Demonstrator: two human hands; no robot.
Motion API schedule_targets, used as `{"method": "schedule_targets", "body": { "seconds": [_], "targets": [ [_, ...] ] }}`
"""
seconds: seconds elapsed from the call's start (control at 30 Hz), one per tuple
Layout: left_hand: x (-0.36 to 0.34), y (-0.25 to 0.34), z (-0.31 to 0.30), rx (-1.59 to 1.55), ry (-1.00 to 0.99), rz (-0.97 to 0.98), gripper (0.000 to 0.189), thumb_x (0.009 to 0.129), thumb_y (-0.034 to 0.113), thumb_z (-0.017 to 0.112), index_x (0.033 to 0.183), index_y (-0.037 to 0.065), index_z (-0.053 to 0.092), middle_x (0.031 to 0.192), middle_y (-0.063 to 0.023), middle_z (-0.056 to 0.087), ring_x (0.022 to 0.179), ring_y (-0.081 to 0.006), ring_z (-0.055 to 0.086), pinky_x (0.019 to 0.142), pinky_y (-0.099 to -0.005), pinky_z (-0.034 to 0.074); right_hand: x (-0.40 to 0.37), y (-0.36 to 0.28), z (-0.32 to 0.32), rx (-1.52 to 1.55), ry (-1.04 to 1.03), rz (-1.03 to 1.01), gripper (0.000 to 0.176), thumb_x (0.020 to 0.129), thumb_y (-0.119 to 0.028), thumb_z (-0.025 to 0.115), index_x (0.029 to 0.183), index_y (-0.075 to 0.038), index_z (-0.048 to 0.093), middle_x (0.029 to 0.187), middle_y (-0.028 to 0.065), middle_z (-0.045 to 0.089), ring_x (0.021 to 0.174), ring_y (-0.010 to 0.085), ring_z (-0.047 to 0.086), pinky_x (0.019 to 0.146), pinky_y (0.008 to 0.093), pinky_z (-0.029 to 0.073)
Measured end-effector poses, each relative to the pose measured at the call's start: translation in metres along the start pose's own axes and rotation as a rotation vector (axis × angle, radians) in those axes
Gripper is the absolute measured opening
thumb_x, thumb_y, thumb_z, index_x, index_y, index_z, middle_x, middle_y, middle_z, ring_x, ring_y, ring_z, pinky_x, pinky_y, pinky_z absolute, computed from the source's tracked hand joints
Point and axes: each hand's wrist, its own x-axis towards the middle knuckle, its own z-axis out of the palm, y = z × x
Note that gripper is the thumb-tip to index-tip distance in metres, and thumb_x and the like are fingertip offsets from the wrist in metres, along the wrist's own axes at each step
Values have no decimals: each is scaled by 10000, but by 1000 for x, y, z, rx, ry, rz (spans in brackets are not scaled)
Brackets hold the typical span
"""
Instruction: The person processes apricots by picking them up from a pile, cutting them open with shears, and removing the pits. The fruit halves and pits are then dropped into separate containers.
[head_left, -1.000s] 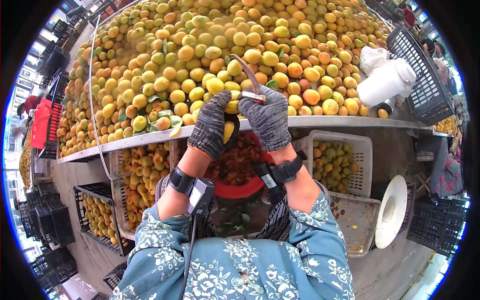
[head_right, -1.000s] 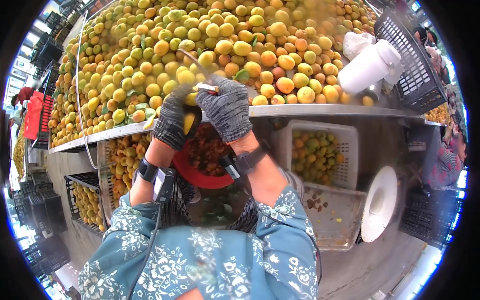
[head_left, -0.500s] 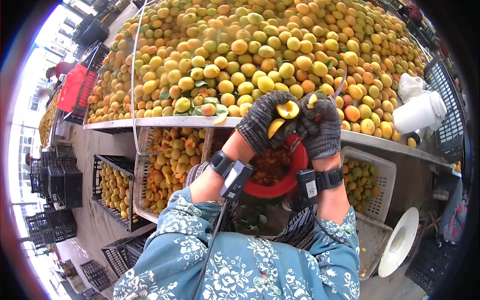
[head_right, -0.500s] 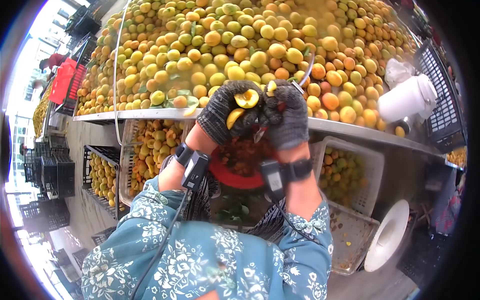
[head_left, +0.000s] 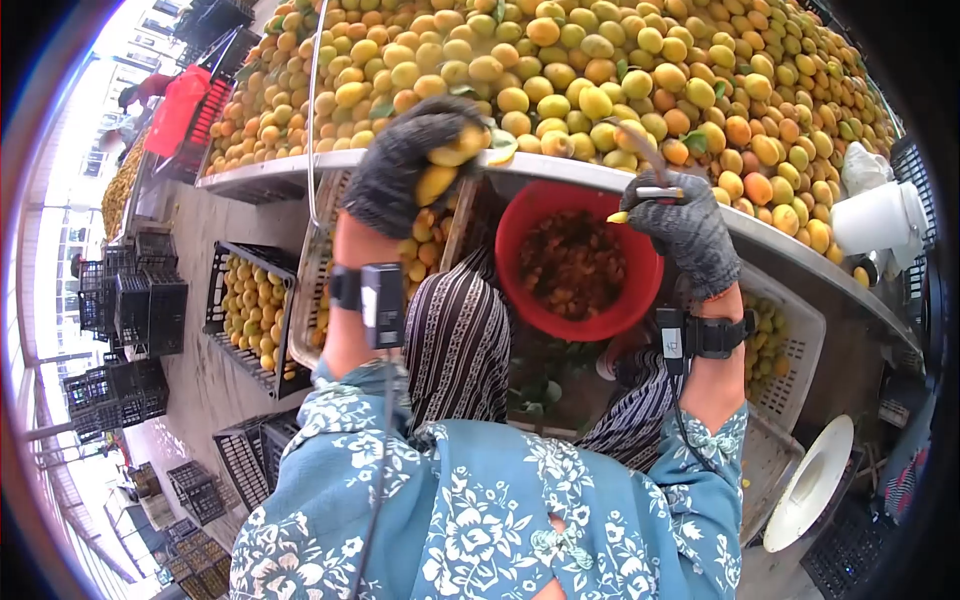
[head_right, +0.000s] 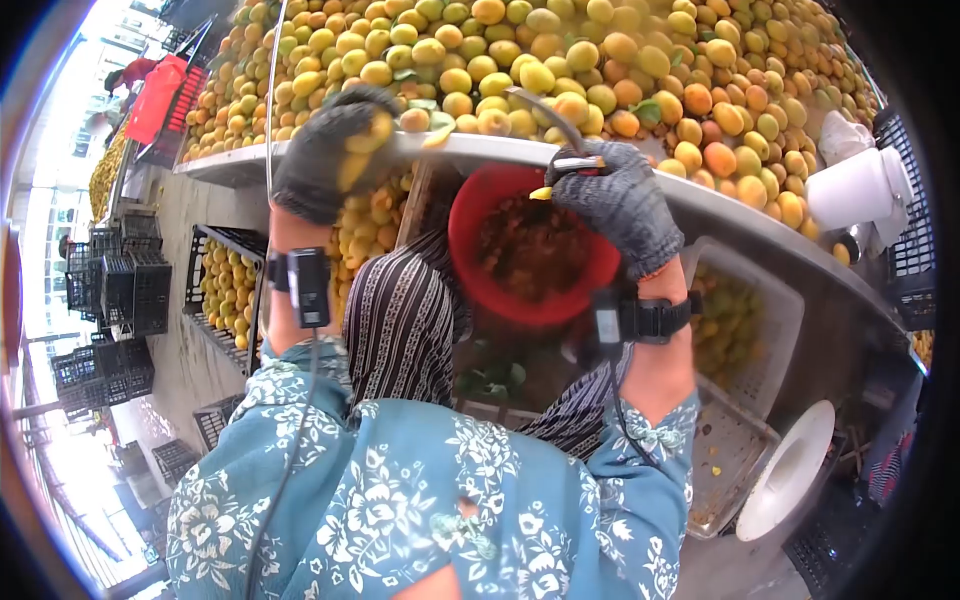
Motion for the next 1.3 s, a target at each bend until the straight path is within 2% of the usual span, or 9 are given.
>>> {"method": "schedule_targets", "body": {
  "seconds": [0.1, 0.2, 0.3, 0.47, 0.53, 0.8, 1.07, 1.27, 1.3],
  "targets": [
    [-57, 2, -51, -100, 156, -497, 321, 837, 234, 666, 1081, 26, 640, 898, -65, 650, 767, -128, 620, 666, -237, 506, -4, 14, 18, -538, 3, -187, 192, 759, -146, 706, 930, -59, 689, 764, 48, 675, 733, 140, 640, 691, 291, 513],
    [-95, 11, -65, 493, 246, -611, 309, 869, 237, 661, 1115, 51, 655, 990, -52, 653, 900, -107, 589, 709, -226, 504, -13, 28, 21, -560, -53, -125, 229, 755, -134, 710, 970, -63, 685, 781, 50, 678, 747, 140, 645, 708, 291, 517],
    [-101, 29, -65, 356, 391, -638, 284, 886, 219, 648, 1111, 47, 653, 962, -55, 661, 867, -110, 606, 705, -239, 513, -25, 9, 22, -251, 121, -72, 173, 792, -158, 697, 931, -56, 681, 718, 40, 660, 631, 118, 625, 530, 251, 468],
    [-37, 38, -15, 86, 144, -455, 242, 907, 199, 575, 1105, 75, 639, 904, -49, 675, 797, -138, 655, 688, -282, 539, -32, -4, -16, 481, 426, -111, 191, 825, -194, 696, 764, -23, 639, 633, 44, 606, 443, 109, 521, 374, 262, 388],
    [16, 27, 35, 44, 32, -392, 228, 895, 203, 588, 1068, 64, 643, 879, -47, 670, 774, -133, 648, 673, -276, 534, -22, -9, -36, 988, 852, -52, 223, 862, -260, 665, 783, -60, 605, 521, -4, 493, 344, 86, 360, 318, 226, 287],
    [167, -22, 212, 1, -282, -281, 212, 795, 197, 683, 916, 24, 694, 737, -62, 661, 648, -155, 607, 609, -287, 499, -32, 13, -94, 1071, 1024, -5, 206, 858, -264, 669, 821, -91, 564, 566, -43, 447, 382, 75, 344, 344, 222, 291],
    [229, -55, 291, 1335, -493, 217, 503, 669, 376, 731, 1151, 257, 655, 1172, -57, 609, 1154, -256, 534, 932, -420, 454, -18, 26, -115, 1035, 950, -33, 139, 856, -204, 651, 827, -101, 562, 584, -45, 447, 408, 79, 389, 372, 211, 322],
    [237, -92, 308, 1380, -469, 193, 351, 840, 320, 529, 1129, 162, 652, 1295, -132, 536, 1273, -308, 406, 1046, -544, 274, -8, 33, -124, 1040, 963, -97, 140, 855, -192, 649, 859, -66, 587, 575, -17, 453, 363, 106, 380, 321, 240, 311],
    [234, -91, 307, 1391, -379, 292, 348, 794, 340, 613, 1070, 136, 669, 1187, -132, 606, 1186, -292, 505, 998, -495, 368, -8, 30, -124, 1037, 970, -103, 148, 854, -196, 654, 870, -64, 592, 576, -19, 458, 371, 102, 383, 331, 232, 308]
  ]
}}
